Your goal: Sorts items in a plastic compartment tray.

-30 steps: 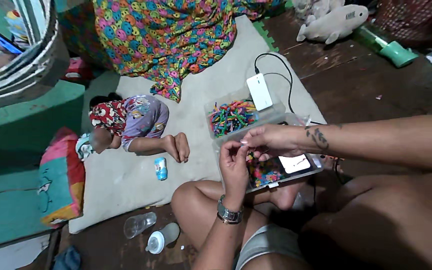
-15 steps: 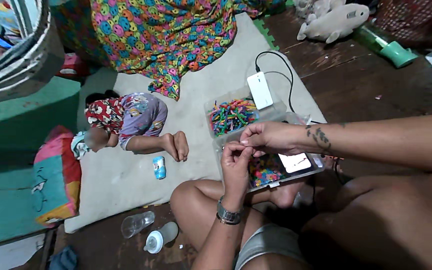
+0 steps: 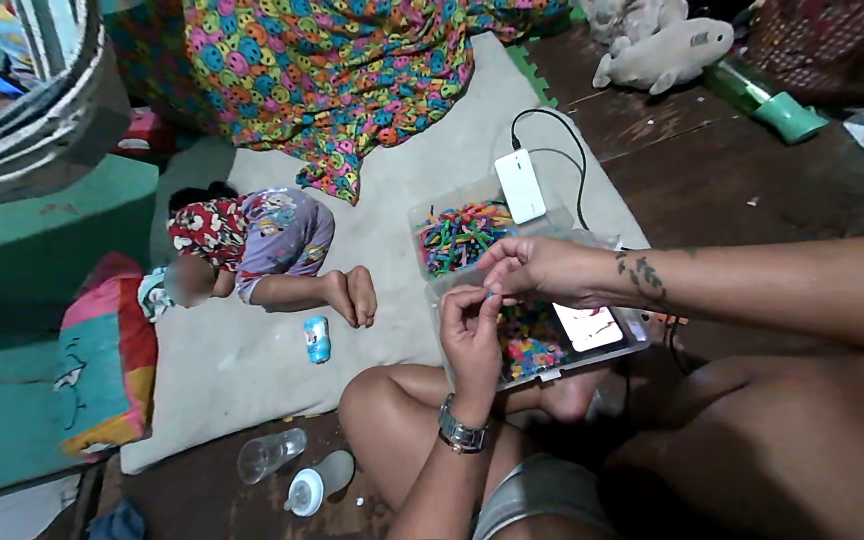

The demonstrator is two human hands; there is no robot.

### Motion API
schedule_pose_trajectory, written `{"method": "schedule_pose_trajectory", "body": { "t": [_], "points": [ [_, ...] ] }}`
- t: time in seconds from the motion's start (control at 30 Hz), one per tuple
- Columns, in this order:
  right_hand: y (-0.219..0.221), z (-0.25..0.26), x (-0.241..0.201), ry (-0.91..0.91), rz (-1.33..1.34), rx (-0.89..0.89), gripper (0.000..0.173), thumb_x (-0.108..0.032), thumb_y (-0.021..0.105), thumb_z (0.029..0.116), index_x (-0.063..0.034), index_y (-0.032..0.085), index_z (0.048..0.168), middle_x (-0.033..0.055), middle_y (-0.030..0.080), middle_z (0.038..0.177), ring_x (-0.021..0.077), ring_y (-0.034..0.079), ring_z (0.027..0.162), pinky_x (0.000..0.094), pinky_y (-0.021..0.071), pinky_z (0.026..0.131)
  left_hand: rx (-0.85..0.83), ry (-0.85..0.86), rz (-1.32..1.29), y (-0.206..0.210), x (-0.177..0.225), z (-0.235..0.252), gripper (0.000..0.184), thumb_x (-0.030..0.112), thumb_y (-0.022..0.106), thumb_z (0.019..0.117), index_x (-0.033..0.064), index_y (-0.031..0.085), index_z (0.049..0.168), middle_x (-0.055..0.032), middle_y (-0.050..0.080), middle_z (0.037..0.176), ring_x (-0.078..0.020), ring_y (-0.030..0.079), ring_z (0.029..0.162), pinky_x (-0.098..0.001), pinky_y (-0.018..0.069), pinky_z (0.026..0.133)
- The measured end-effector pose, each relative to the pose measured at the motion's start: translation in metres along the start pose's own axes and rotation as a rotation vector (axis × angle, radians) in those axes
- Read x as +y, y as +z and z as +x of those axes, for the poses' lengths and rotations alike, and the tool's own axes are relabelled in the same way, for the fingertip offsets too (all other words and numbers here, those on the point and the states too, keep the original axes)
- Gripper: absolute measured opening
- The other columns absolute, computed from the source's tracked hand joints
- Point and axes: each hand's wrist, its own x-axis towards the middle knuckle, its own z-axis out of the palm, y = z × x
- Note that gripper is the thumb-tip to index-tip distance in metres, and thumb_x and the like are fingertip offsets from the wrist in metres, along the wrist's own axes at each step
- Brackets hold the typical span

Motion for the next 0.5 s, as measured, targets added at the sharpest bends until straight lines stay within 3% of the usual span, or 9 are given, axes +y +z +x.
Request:
{"method": "schedule_pose_trajectory", "body": {
  "t": [0.07,0.13,0.23,0.5],
  "points": [
    [0.0006,-0.0014,-0.0016,0.063,0.033,-0.017,0.025,0.006,0.061,0.0973,-0.0001,0.053,0.120,0.0077,0.062,0.090,0.0111,0.064,0.075,0.0241,0.0572,0.072,0.023,0.022,-0.048,0.0009,-0.0010,0.0000,0.009,-0.003,0.070,0.0904,0.0015,0.067,0.097,-0.0027,0.066,0.098,-0.0062,0.066,0.090,-0.0218,0.0585,0.081],
    [0.0011,-0.0026,-0.0004,0.164,0.057,-0.063,0.009,-0.003,0.058,0.1025,-0.0018,0.054,0.110,0.0050,0.062,0.085,0.0085,0.065,0.071,0.0218,0.0575,0.070,0.043,0.052,-0.051,0.0008,-0.0016,-0.0008,0.009,-0.003,0.071,0.0900,0.0027,0.069,0.096,-0.0015,0.067,0.097,-0.0056,0.066,0.090,-0.0211,0.0585,0.080],
    [0.0004,-0.0042,-0.0011,0.236,0.069,-0.134,0.008,-0.013,0.053,0.1072,-0.0054,0.055,0.107,0.0016,0.060,0.082,0.0059,0.063,0.068,0.0194,0.0564,0.068,0.050,0.087,-0.006,-0.0006,-0.0006,0.0007,0.007,-0.003,0.071,0.0900,0.0029,0.070,0.094,-0.0004,0.068,0.094,-0.0056,0.067,0.089,-0.0220,0.0588,0.081],
    [0.0018,-0.0040,-0.0016,0.106,0.041,-0.129,0.005,-0.007,0.052,0.1063,-0.0050,0.055,0.105,0.0030,0.062,0.084,0.0081,0.064,0.071,0.0212,0.0560,0.067,0.010,0.085,-0.012,-0.0022,-0.0032,0.0041,0.006,0.004,0.072,0.0920,0.0070,0.069,0.097,-0.0007,0.063,0.100,-0.0059,0.063,0.094,-0.0209,0.0572,0.083]
  ]
}}
